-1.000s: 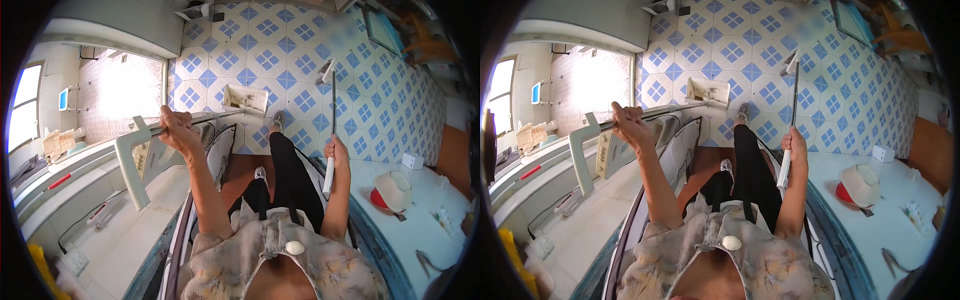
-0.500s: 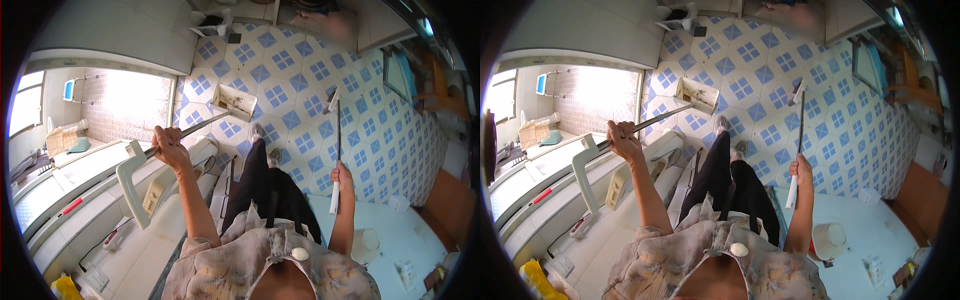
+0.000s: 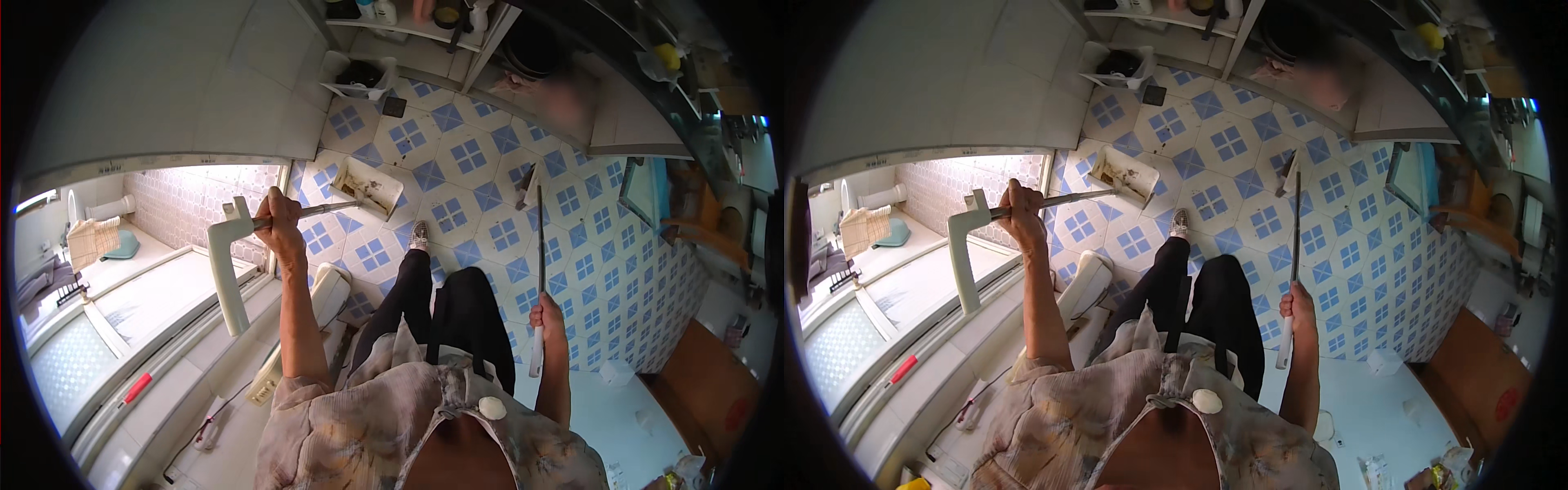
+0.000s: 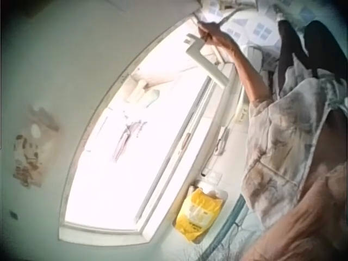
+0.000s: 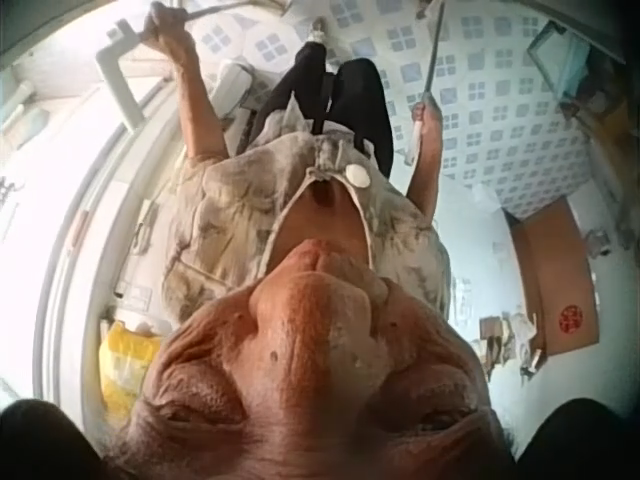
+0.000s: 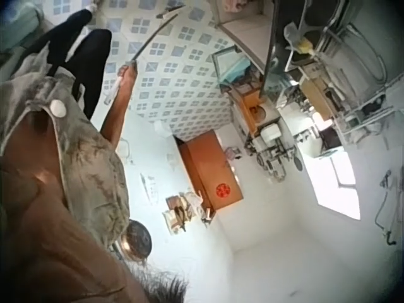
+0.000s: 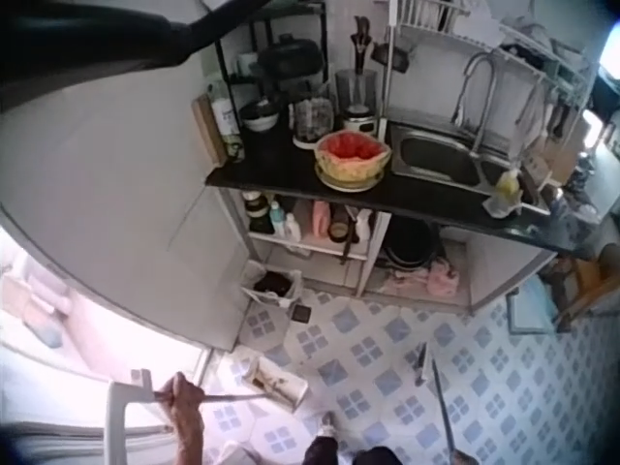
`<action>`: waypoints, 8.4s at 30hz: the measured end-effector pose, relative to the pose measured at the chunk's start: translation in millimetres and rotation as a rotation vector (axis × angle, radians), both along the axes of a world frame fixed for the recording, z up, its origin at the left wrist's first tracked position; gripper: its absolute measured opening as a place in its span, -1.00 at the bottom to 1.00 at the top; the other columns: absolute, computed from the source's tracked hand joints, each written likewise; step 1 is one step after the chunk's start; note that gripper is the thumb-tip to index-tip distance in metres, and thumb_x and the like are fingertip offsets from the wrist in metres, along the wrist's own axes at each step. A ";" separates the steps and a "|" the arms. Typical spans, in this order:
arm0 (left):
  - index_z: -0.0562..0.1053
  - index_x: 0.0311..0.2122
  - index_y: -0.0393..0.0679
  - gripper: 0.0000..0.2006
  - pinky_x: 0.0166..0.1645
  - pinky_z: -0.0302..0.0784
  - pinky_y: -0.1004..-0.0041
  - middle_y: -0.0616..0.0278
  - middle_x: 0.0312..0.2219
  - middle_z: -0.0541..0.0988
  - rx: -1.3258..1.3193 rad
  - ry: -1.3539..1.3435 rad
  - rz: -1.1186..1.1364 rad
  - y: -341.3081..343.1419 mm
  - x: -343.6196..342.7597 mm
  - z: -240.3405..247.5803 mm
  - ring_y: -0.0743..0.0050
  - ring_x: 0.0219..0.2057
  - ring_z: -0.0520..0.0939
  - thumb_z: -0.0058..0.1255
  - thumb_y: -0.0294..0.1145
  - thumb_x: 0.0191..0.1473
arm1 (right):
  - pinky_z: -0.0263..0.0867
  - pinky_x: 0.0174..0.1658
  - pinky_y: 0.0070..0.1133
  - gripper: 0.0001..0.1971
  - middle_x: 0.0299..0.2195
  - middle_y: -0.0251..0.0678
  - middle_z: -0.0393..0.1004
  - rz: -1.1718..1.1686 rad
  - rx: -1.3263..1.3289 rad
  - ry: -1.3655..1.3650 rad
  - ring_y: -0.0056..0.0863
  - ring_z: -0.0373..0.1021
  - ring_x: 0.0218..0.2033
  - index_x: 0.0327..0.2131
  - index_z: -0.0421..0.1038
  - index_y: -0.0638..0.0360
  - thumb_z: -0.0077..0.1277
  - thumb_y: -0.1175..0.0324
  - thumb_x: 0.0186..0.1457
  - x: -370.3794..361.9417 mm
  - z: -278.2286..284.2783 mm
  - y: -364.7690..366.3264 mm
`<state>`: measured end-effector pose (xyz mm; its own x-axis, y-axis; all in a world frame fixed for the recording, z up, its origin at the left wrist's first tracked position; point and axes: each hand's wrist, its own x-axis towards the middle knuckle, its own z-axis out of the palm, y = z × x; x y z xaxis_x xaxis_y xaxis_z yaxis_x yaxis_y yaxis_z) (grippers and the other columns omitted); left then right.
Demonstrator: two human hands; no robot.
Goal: Cleaning a bathroom floor and scrubbing a squat toilet using a long-handled brush.
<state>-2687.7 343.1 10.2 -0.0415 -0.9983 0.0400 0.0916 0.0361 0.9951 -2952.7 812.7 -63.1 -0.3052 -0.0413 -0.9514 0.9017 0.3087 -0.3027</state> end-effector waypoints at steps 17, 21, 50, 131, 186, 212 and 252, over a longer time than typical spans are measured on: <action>0.09 -0.76 -0.04 -0.57 -0.71 -0.06 0.55 0.45 -0.86 0.09 -0.030 -0.075 -0.014 -144.5 -127.9 66.7 0.74 -0.81 0.04 -0.18 -0.42 0.15 | -0.03 -0.77 -0.71 -0.83 -0.73 -0.49 0.13 0.157 -0.038 -0.050 -0.70 0.04 -0.80 -0.37 0.17 0.01 -0.22 0.18 0.20 -105.0 -39.5 -71.0; 0.10 -0.73 -0.05 -0.59 -0.69 -0.06 0.54 0.43 -0.85 0.09 -0.029 -0.080 -0.025 -160.2 -144.7 62.8 0.71 -0.80 0.04 -0.21 -0.37 0.17 | -0.05 -0.78 -0.69 -0.83 -0.77 -0.53 0.07 0.339 -0.034 0.023 -0.70 0.02 -0.83 -0.27 0.19 0.07 -0.27 0.21 0.21 -126.3 -29.1 -85.4; 0.39 -0.50 -0.27 -0.69 -0.34 0.31 0.49 0.29 -0.66 0.42 0.239 -0.591 -0.239 -190.8 -179.6 -143.7 0.55 -0.54 0.36 -0.16 -0.25 0.17 | -0.05 -0.80 -0.66 -0.76 -0.81 -0.54 0.01 0.387 0.052 -0.034 -0.68 0.04 -0.85 -0.08 0.20 0.05 -0.28 0.24 0.23 -157.2 -47.5 -183.4; 0.33 -0.21 -0.25 -0.71 -0.80 0.08 0.58 0.42 -0.75 0.24 1.273 -0.711 -0.337 -38.7 -76.2 75.4 0.70 -0.84 0.20 -0.22 -0.21 0.16 | 0.00 -0.79 -0.67 -0.85 -0.77 -0.55 0.03 0.449 -0.081 -0.004 -0.70 0.07 -0.84 -0.33 0.16 0.05 -0.20 0.22 0.20 -187.7 -65.0 -140.9; 0.36 -0.25 -0.16 -0.72 -0.76 0.05 0.63 0.48 -0.74 0.22 1.445 -0.406 -0.105 23.4 -12.2 -51.7 0.75 -0.81 0.19 -0.17 -0.13 0.17 | 0.32 -0.25 -0.24 -0.51 -0.36 0.04 0.48 1.919 0.016 0.979 -0.01 0.42 -0.33 0.12 0.10 0.13 -0.18 0.21 0.12 -268.8 -139.3 -530.5; 0.34 -0.27 -0.25 -0.70 -0.76 0.08 0.62 0.39 -0.72 0.26 1.424 -0.024 0.017 -60.9 -72.4 -159.6 0.71 -0.81 0.19 -0.20 -0.17 0.18 | 0.40 -0.43 -0.26 -0.43 -0.52 0.01 0.47 2.423 0.164 0.920 -0.07 0.45 -0.47 0.19 -0.09 0.12 -0.22 0.37 0.09 -220.5 -155.2 -599.9; 0.34 -0.22 -0.18 -0.70 -0.79 0.05 0.67 0.46 -0.74 0.22 1.373 0.122 0.449 116.8 1.4 -23.7 0.73 -0.83 0.18 -0.16 -0.12 0.16 | 0.31 -0.25 -0.16 -0.55 -0.37 0.13 0.44 2.308 0.190 0.477 0.12 0.38 -0.31 0.08 0.07 0.04 -0.18 0.27 0.11 -264.0 -133.9 -411.4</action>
